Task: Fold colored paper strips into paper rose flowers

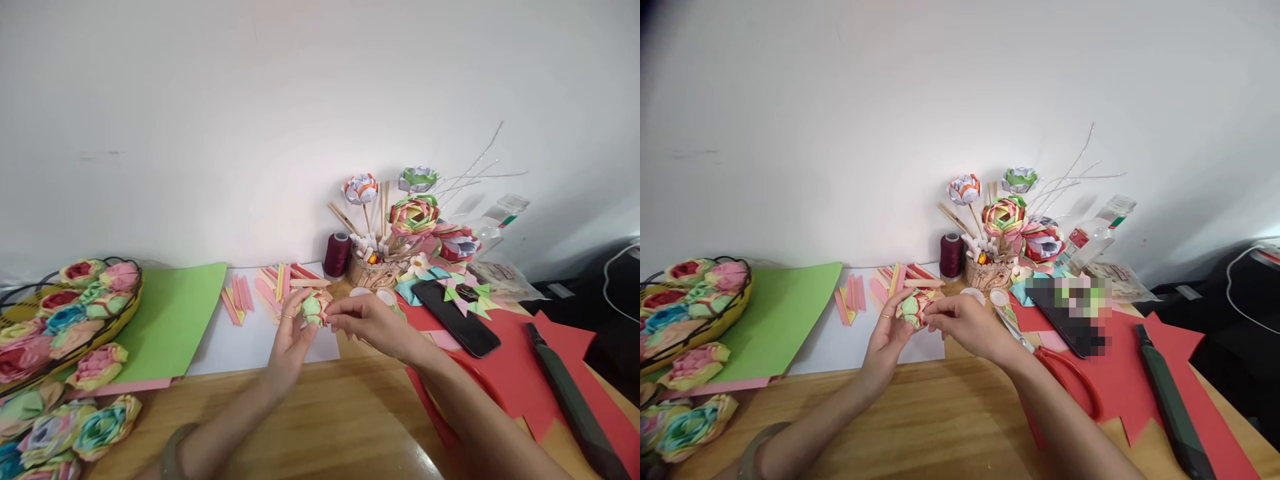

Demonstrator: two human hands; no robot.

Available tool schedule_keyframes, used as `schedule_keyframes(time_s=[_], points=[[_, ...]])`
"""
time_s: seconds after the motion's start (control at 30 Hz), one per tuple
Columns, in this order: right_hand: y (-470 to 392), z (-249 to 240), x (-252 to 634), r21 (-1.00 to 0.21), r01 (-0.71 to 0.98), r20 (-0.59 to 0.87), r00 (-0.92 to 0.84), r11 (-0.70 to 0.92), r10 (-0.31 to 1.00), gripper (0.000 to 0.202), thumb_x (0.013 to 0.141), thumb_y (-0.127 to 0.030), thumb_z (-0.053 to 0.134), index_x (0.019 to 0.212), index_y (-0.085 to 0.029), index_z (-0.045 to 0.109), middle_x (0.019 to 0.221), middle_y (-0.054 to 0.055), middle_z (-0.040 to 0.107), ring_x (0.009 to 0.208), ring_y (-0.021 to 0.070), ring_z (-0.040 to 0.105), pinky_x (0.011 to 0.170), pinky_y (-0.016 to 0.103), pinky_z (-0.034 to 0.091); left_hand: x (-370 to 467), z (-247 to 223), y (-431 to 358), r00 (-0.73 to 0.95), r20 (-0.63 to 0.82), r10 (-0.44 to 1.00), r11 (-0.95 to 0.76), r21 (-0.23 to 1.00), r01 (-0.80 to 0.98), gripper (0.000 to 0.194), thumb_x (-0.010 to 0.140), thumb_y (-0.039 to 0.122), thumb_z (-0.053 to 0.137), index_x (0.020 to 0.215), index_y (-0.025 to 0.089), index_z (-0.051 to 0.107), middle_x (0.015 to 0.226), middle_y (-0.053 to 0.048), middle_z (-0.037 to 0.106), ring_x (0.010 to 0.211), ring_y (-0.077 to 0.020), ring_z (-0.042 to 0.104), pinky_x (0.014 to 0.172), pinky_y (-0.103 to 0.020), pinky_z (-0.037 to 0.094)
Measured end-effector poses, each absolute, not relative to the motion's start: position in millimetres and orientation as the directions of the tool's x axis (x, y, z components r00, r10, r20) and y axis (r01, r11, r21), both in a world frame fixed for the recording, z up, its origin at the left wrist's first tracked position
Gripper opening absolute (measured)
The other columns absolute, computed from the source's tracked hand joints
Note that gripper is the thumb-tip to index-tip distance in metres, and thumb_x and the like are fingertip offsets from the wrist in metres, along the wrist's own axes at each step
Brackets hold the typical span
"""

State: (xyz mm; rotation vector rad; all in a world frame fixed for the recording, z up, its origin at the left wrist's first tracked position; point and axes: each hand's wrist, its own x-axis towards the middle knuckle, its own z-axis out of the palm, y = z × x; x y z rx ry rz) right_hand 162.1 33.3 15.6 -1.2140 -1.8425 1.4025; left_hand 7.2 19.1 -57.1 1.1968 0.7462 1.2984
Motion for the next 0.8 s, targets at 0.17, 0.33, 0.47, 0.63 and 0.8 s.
schedule_keyframes(time_s=[0.17, 0.33, 0.47, 0.63, 0.8], points=[[34.5, 13.0, 164.2, -0.936, 0.351, -0.131, -0.429, 0.032, 0.894, 0.013, 0.074, -0.022, 0.055, 0.07, -0.014, 0.064, 0.062, -0.001, 0.058, 0.053, 0.0076, 0.047, 0.05, 0.019, 0.037, 6.6, -56.9, 16.5, 0.258, 0.128, 0.958, -0.041, 0.948, -0.316, 0.043, 0.082, 0.031, 0.05, 0.122, 0.028, 0.035, 0.127, -0.008, 0.041, 0.108, -0.0209, 0.048, 0.084, -0.036, 0.047], [36.1, 8.4, 164.9, -0.949, 0.313, -0.169, -0.417, -0.033, 0.893, 0.012, 0.069, -0.026, 0.061, 0.065, -0.014, 0.063, 0.057, -0.002, 0.056, 0.048, 0.0076, 0.048, 0.047, 0.019, 0.037, 6.9, -55.7, 15.4, 0.266, 0.172, 0.949, -0.079, 0.941, -0.328, 0.041, 0.082, 0.026, 0.051, 0.121, 0.029, 0.038, 0.125, -0.004, 0.045, 0.11, -0.0162, 0.046, 0.093, -0.03, 0.04], [35.7, 6.5, 165.8, -0.937, 0.348, -0.174, -0.397, -0.027, 0.901, 0.013, 0.068, -0.026, 0.062, 0.063, -0.014, 0.063, 0.054, -0.003, 0.055, 0.047, 0.0073, 0.047, 0.046, 0.019, 0.036, 6.5, -54.6, 16.0, 0.295, 0.168, 0.941, -0.035, 0.913, -0.407, 0.046, 0.08, 0.025, 0.054, 0.123, 0.029, 0.038, 0.126, -0.004, 0.047, 0.112, -0.0171, 0.045, 0.093, -0.03, 0.039], [34.0, 6.9, 164.6, -0.858, 0.506, -0.124, -0.375, 0.091, 0.919, 0.013, 0.07, -0.025, 0.059, 0.063, -0.015, 0.064, 0.053, -0.003, 0.056, 0.049, 0.0073, 0.046, 0.046, 0.018, 0.033, 5.7, -49.9, 19.2, 0.317, -0.013, 0.948, 0.151, 0.897, -0.415, 0.038, 0.08, 0.033, 0.052, 0.118, 0.028, 0.048, 0.127, -0.005, 0.045, 0.102, -0.0187, 0.052, 0.076, -0.029, 0.049], [31.3, 11.3, 164.6, -0.758, 0.619, -0.065, -0.385, 0.205, 0.921, 0.015, 0.074, -0.025, 0.056, 0.066, -0.017, 0.066, 0.057, -0.002, 0.059, 0.053, 0.0086, 0.049, 0.048, 0.019, 0.033, 6.7, -49.1, 22.6, 0.35, -0.092, 0.932, 0.257, 0.85, -0.461, 0.04, 0.075, 0.033, 0.058, 0.114, 0.026, 0.05, 0.108, -0.005, 0.055, 0.081, -0.0137, 0.057, 0.066, -0.027, 0.051]])
